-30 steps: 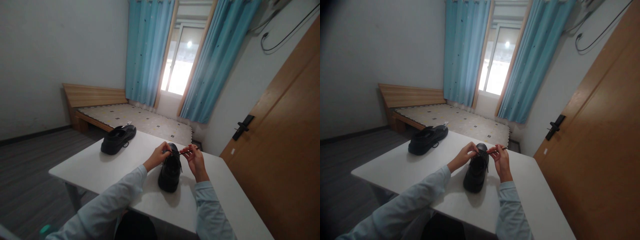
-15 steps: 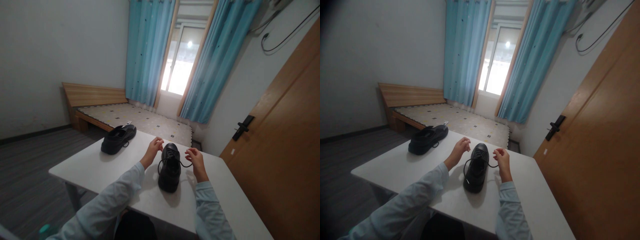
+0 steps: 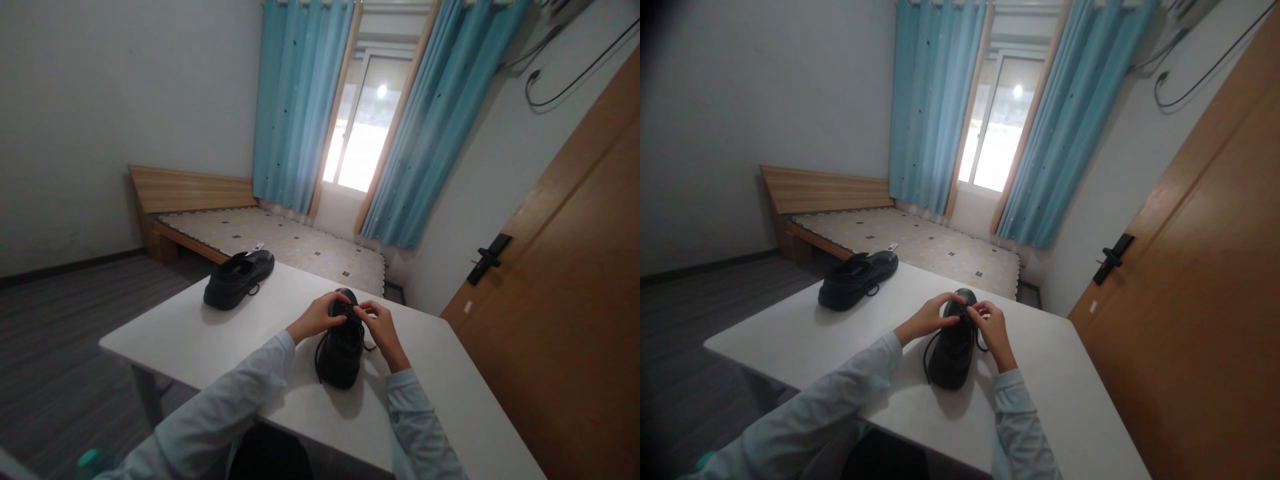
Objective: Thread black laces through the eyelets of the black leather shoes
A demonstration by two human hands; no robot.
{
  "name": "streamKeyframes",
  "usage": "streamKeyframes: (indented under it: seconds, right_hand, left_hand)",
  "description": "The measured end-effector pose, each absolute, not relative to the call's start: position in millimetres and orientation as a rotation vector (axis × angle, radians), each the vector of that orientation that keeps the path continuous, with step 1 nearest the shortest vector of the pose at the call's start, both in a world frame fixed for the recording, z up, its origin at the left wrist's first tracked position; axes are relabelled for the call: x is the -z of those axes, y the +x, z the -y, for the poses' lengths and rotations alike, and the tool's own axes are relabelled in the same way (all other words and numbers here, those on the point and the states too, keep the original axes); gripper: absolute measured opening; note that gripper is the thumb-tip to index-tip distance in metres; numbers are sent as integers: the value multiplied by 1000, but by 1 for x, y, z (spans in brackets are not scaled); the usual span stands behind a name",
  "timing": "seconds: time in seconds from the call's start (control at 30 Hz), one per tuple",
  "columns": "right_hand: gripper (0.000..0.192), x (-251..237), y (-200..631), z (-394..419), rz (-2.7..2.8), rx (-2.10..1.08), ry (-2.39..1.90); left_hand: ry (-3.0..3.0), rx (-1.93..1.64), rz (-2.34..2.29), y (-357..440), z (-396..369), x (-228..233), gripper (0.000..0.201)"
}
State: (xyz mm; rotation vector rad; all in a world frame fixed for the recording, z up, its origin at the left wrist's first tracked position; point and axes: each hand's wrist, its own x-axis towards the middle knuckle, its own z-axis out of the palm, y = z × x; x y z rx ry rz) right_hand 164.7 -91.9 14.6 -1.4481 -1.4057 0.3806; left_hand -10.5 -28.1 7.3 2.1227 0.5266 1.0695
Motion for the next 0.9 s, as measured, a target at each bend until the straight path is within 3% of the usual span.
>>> streamKeyframes:
  seconds: [0.53,0.9]
  right_hand:
    - [25,-11,157,91,1403,-363,-1378]
    - [13,-6,152,89,1414,-174,-1425]
  left_hand:
    - [2119,-1066,-591,-10,29,-7,29]
    - [2126,-1052,-601,-10,31,-10,29]
